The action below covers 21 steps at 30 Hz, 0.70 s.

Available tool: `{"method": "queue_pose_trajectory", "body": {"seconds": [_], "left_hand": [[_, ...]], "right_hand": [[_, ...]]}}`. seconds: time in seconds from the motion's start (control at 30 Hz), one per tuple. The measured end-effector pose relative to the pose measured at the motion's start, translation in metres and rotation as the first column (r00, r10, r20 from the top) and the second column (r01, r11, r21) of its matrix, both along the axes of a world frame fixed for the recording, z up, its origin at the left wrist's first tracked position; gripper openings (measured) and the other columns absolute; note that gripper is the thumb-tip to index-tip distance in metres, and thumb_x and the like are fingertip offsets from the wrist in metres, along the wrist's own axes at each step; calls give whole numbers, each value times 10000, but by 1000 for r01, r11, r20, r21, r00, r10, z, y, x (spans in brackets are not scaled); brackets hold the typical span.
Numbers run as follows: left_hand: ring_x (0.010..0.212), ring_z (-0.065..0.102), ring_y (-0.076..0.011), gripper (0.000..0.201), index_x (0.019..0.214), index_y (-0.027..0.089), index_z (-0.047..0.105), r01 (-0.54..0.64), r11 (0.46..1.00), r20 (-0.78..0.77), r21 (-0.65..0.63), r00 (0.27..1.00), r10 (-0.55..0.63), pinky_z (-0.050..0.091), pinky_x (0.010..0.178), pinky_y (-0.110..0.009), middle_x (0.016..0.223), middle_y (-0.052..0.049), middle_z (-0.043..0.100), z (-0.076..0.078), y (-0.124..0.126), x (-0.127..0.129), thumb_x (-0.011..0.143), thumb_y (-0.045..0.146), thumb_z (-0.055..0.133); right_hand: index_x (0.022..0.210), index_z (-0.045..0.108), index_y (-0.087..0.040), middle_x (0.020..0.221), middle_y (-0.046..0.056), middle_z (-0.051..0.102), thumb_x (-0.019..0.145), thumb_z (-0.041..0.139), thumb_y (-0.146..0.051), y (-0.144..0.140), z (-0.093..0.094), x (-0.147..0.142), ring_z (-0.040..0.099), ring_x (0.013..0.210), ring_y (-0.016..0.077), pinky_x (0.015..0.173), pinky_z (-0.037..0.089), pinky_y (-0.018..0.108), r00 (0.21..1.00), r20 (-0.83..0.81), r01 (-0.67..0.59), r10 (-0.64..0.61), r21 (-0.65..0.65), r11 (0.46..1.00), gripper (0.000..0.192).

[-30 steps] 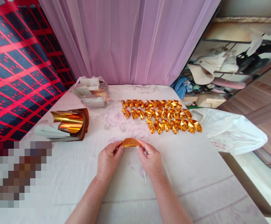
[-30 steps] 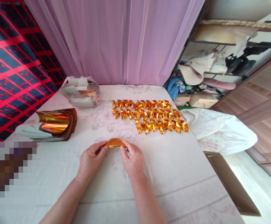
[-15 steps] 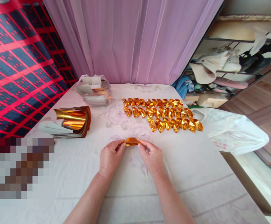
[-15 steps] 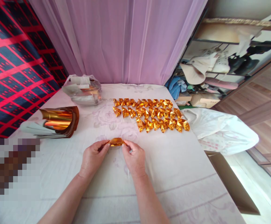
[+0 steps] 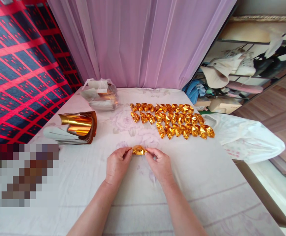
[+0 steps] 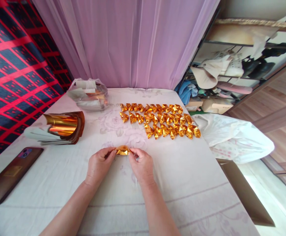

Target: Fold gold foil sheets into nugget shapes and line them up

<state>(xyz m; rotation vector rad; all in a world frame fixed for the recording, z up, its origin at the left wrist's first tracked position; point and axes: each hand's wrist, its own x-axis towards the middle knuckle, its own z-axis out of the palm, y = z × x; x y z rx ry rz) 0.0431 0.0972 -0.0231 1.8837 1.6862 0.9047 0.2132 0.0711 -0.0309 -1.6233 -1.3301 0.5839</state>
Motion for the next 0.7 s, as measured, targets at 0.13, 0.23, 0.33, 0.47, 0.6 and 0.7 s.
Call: {"method": "queue_pose_trajectory", "body": {"seconds": [0.13,0.23,0.33,0.47,0.6,0.7], "left_hand": [[786,705,-179,179,918,239,756,1,1000,-32,4,999,-1,519,717,-277,893,-14,772,0,0,0,872,289,590],[778,703,-177,178,907,239,753,6,1000,-55,4,998,-6,512,705,-271,880,-14,770,0,1,0,874,278,583],[784,701,-180,180,892,235,748,15,1000,-80,8,997,-14,507,706,-273,881,-17,768,0,0,0,881,279,574],[798,693,-190,184,891,228,739,18,1000,-119,18,993,-16,505,719,-281,889,-27,763,1,0,1,886,282,563],[803,689,-192,185,895,229,731,28,999,-151,20,988,-25,505,715,-280,887,-29,759,1,0,0,887,266,550],[807,688,-197,184,903,226,728,43,999,-171,20,985,-39,506,714,-285,889,-33,757,0,0,0,886,258,547]], "right_hand": [[861,762,-259,818,20,775,812,570,-372,0,-1,0,717,720,191,674,553,273,1000,9,6,-6,15,1000,228],[852,757,-254,801,18,771,824,561,-359,0,-2,-1,715,709,185,677,546,268,999,44,2,-3,9,1000,224],[843,752,-239,784,23,767,830,558,-350,-1,-3,-1,708,692,180,674,539,264,996,88,1,-2,17,1000,224],[846,748,-243,793,21,766,834,557,-325,-1,-3,0,706,700,172,677,535,252,992,124,-14,12,17,1000,208],[828,742,-244,765,13,758,834,553,-317,-2,-3,-1,700,678,164,637,522,234,989,149,-10,8,8,1000,202],[818,738,-240,749,14,753,834,547,-317,-2,-4,-3,695,665,163,631,512,233,985,173,23,-25,12,1000,206]]}}
